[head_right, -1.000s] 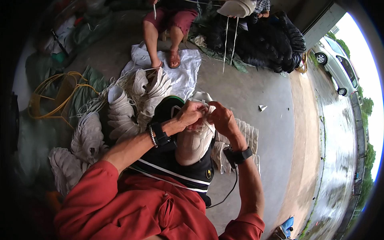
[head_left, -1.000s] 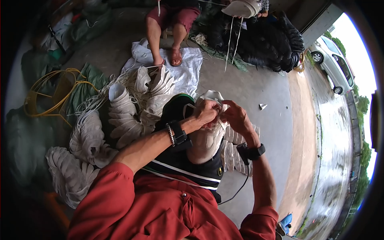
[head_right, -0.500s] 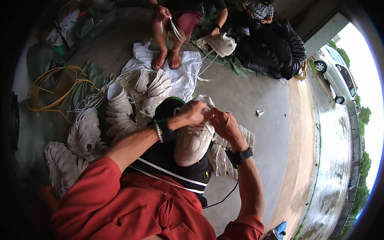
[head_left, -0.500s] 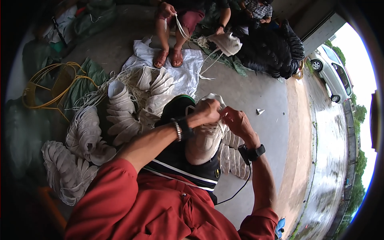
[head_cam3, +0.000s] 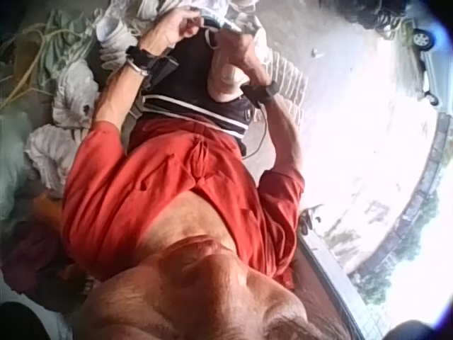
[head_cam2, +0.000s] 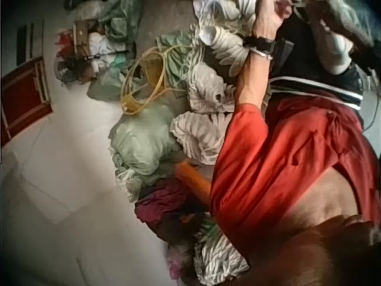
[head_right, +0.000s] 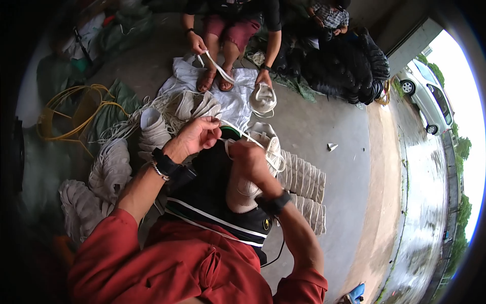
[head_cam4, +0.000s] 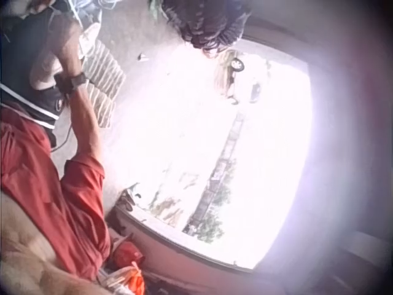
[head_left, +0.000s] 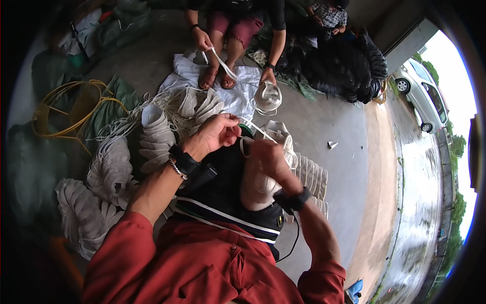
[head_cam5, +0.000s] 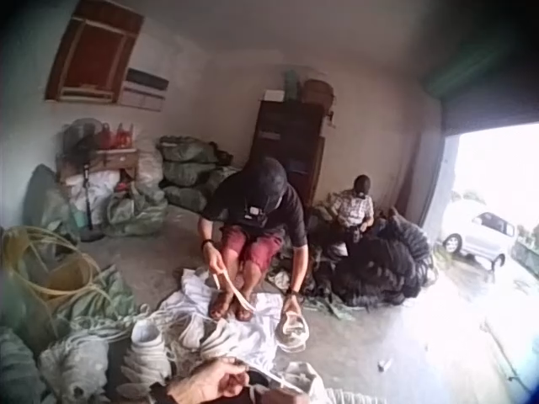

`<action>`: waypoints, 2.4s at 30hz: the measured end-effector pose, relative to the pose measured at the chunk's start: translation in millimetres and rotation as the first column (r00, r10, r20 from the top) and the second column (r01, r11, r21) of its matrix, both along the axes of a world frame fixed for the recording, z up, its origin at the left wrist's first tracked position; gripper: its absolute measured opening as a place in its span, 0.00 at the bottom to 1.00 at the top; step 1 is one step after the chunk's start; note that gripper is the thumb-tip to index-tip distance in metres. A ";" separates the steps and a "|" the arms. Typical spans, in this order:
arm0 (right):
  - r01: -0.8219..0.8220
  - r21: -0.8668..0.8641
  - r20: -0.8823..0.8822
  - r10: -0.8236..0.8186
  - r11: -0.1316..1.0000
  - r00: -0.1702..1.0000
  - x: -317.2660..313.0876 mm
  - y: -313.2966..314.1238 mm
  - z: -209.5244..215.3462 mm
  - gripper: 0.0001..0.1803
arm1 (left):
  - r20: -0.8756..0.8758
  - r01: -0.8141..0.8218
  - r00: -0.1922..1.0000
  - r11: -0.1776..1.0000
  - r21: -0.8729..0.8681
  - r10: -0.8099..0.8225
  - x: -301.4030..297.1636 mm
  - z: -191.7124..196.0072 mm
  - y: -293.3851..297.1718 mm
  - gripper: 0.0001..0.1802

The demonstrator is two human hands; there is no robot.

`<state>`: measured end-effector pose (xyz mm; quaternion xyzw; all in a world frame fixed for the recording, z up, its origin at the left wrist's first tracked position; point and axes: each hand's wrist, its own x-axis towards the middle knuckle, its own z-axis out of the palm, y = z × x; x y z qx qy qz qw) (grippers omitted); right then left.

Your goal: Lacing and preparing multiple pairs of shoes in a workshop setting.

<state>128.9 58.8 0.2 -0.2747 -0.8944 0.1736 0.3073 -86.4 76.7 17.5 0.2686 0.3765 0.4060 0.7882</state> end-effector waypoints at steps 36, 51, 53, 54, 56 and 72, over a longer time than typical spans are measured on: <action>-0.303 -0.852 -0.505 -0.825 0.427 0.255 150.3 20.2 -2.8 0.06 | -0.434 0.069 0.836 0.719 0.691 0.337 52.1 -75.0 24.1 0.03; 0.422 -0.197 -0.048 -0.438 0.885 0.897 28.8 33.7 4.8 0.04 | -0.435 0.115 0.894 0.885 0.452 0.105 37.0 -57.6 12.2 0.05; 0.428 -0.149 0.016 -0.431 0.891 0.902 20.5 33.2 2.0 0.03 | -0.478 0.133 0.872 0.891 0.435 0.103 36.5 -51.8 11.2 0.06; 0.422 -0.089 0.108 -0.412 0.902 0.905 16.9 33.5 1.7 0.02 | -0.522 0.154 0.848 0.895 0.419 0.098 36.7 -48.6 11.2 0.07; 0.405 -0.034 0.201 -0.391 0.914 0.898 12.7 35.5 0.7 0.02 | -0.540 0.181 0.833 0.866 0.467 0.117 38.4 -54.7 14.2 0.08; 0.408 -0.192 0.130 -0.389 0.893 0.912 5.6 32.1 -2.5 0.03 | -0.752 0.412 0.502 0.646 0.643 0.428 57.6 -40.2 15.5 0.04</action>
